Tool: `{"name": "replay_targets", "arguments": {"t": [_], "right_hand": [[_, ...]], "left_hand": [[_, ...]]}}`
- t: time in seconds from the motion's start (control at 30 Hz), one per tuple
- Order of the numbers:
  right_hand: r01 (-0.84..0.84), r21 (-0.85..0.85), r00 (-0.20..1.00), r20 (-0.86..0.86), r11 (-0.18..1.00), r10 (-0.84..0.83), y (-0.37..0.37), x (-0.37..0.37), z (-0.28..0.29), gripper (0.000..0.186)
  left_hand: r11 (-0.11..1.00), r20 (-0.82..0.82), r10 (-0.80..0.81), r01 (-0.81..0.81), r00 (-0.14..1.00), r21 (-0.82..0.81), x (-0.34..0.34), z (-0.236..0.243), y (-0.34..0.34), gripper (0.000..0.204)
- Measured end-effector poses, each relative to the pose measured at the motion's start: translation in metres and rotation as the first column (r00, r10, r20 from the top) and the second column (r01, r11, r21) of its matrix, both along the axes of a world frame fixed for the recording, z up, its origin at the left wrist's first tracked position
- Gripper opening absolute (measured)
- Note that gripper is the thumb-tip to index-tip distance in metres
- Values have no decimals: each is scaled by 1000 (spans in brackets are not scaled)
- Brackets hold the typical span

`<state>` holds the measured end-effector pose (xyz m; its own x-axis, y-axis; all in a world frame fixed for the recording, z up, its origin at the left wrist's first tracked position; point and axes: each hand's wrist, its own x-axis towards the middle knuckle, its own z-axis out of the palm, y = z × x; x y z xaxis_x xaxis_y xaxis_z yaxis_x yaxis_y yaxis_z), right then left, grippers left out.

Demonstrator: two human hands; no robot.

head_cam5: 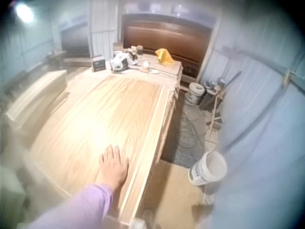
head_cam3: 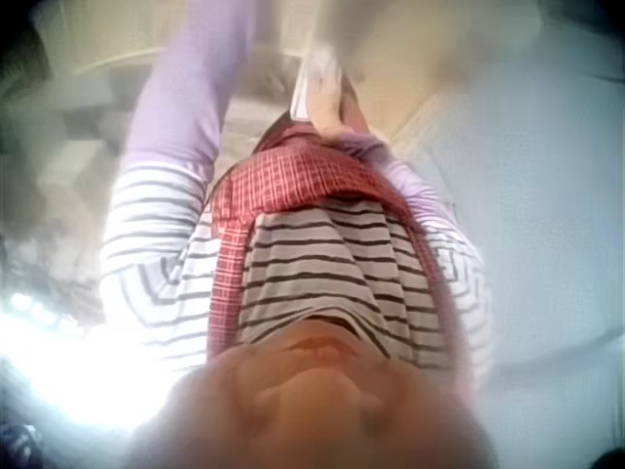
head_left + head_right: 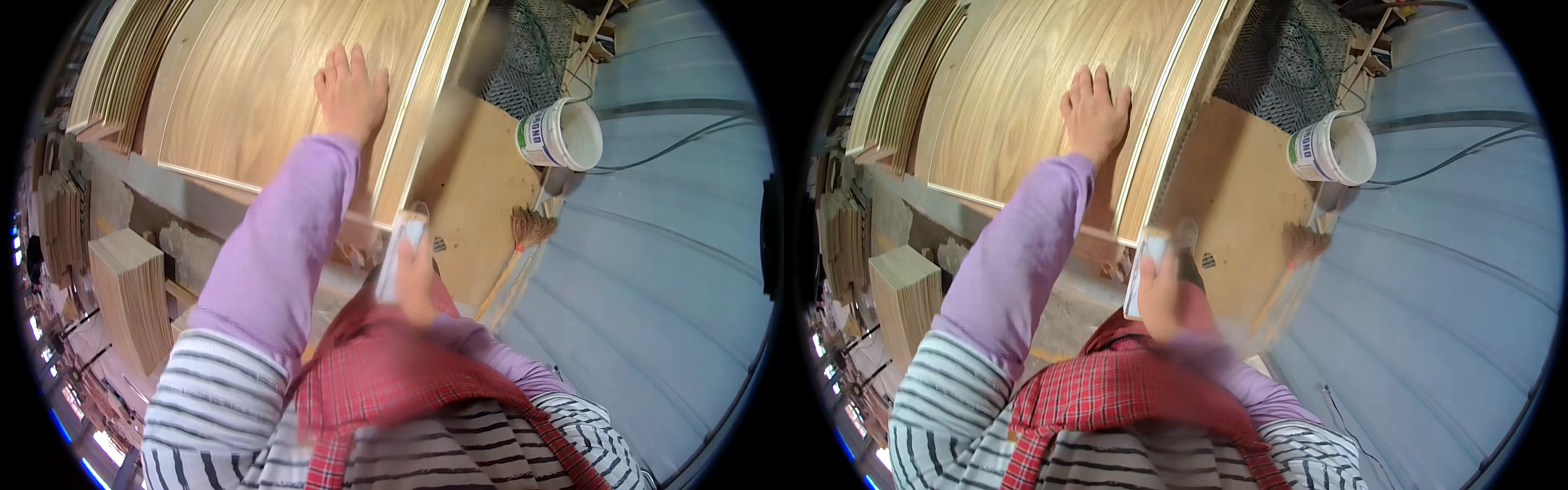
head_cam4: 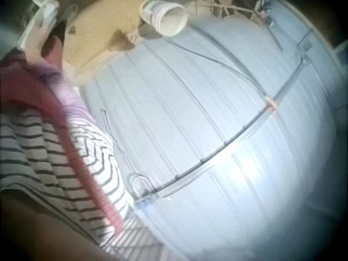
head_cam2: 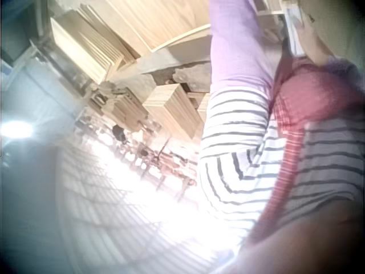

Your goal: The person smooths the edges of a large wooden panel using a sanding block. They then apply glue from a bottle along the panel's edges and wipe the surface with a cloth. Finally, the person lifts the panel and stacks it with other finished panels.

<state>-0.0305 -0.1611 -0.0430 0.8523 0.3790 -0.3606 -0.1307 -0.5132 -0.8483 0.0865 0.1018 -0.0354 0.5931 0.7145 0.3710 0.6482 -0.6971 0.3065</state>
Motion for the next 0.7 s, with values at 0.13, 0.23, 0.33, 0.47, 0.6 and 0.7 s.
{"name": "replay_targets", "arguments": {"t": [0.13,0.23,0.33,0.47,0.6,0.7], "right_hand": [[-225,73,972,-56,972,229,-48,6,14,46],[48,175,990,-137,983,-24,-74,54,33,38],[268,123,949,-206,955,-240,-136,123,17,39],[439,183,881,-279,880,-381,-213,179,-1,49],[334,-2,908,-267,942,-323,-264,211,-19,52],[85,-199,925,-349,976,-152,-298,259,-58,48]], "left_hand": [[992,-164,-92,104,982,66,-14,-6,-11,59],[985,-249,-134,156,959,73,-49,-5,-30,59],[973,-225,-204,223,953,62,-88,3,-53,57],[973,-235,-195,218,952,75,-106,2,-73,57],[991,-333,-131,117,934,-62,-110,2,-86,59],[982,-372,20,-88,928,-166,-125,0,-98,60]]}}
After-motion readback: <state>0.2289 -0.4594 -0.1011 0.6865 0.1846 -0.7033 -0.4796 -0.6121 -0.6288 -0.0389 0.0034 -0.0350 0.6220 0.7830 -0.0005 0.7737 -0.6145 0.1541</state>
